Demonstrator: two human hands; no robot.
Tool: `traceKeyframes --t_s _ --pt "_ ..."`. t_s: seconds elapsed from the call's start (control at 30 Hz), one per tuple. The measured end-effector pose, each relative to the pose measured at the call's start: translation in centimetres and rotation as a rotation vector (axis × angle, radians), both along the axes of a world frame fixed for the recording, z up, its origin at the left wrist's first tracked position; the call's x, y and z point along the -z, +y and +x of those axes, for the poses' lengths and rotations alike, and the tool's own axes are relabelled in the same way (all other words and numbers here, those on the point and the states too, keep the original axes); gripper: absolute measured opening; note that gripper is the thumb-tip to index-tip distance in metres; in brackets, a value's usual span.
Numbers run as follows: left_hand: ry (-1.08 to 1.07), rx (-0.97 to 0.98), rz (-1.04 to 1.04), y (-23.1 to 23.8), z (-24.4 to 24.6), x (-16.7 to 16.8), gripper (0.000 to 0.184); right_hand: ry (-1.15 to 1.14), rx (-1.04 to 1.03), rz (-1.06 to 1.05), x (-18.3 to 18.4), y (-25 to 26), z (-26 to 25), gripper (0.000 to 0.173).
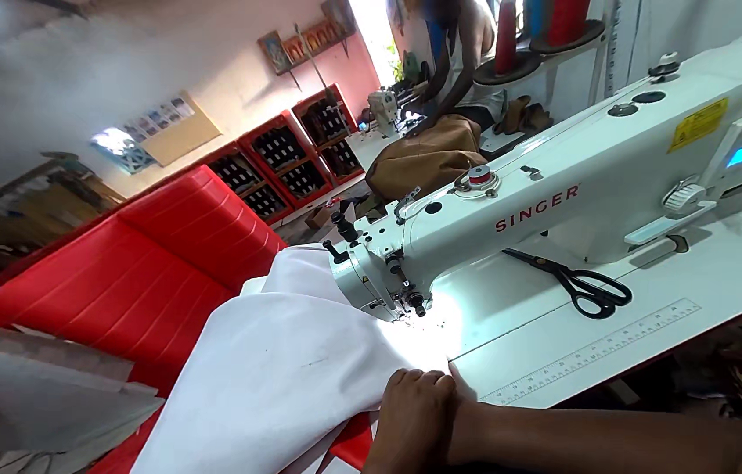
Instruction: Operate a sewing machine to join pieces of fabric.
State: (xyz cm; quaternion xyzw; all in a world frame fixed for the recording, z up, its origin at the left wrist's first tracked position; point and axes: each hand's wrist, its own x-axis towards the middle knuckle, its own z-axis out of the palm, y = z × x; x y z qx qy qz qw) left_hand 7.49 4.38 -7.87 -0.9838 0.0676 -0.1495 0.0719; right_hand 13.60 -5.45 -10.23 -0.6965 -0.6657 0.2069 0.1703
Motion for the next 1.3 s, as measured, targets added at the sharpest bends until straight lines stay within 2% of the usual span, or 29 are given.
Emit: traceKeyframes --t_s 0.07,0.13,0.2,0.27,0.33,0.43,0.57,0.7,0.83,1.03,1.3 --pt "0.147 -0.104 -0.047 -0.3 0.1 -0.8 0.020 -0.069 0.009 0.170 1.3 -0.7 -0.3 0.033" --pt "0.312 -0.206 -0.163 0.0 0.3 -2.1 0.028 -0.242 -0.057 0.583 4.4 -1.6 0.8 0.012" --pt "0.240 -0.172 -0.288 1.5 -0.2 -1.3 0.034 -0.295 -0.090 0.783 5.9 -2.9 2.6 0.007" --pt "0.123 -0.082 -0.366 2.8 -0.9 -0.2 0.035 -0.282 -0.083 0.787 6.0 -4.1 3.6 0.010" --pt "0.101 -0.038 -0.378 2.9 -1.4 0.4 0.034 -0.304 -0.094 0.788 6.1 -4.5 3.5 0.011" --pt "0.101 -0.046 -0.333 1.4 -2.0 1.0 0.029 -0.328 -0.184 0.794 5.8 -4.4 2.9 0.011" --pt "-0.002 -0.134 -0.168 -0.4 -2.5 2.7 0.019 -0.335 -0.244 0.770 5.5 -4.3 2.8 0.014" --pt "-0.089 -0.153 -0.119 -0.5 -2.6 3.3 0.021 -0.335 -0.249 0.773 5.6 -4.2 2.9 0.015" --pt "-0.054 -0.149 -0.121 -0.3 -2.5 3.3 0.021 -0.319 -0.243 0.772 5.6 -4.3 2.9 0.015" --pt "-0.119 -0.128 -0.179 0.5 -2.7 4.5 0.034 -0.333 -0.231 0.771 5.8 -4.1 2.7 0.017" --pt "-0.135 -0.115 -0.192 1.0 -2.5 4.9 0.036 -0.349 -0.245 0.761 6.0 -3.8 2.7 0.017"
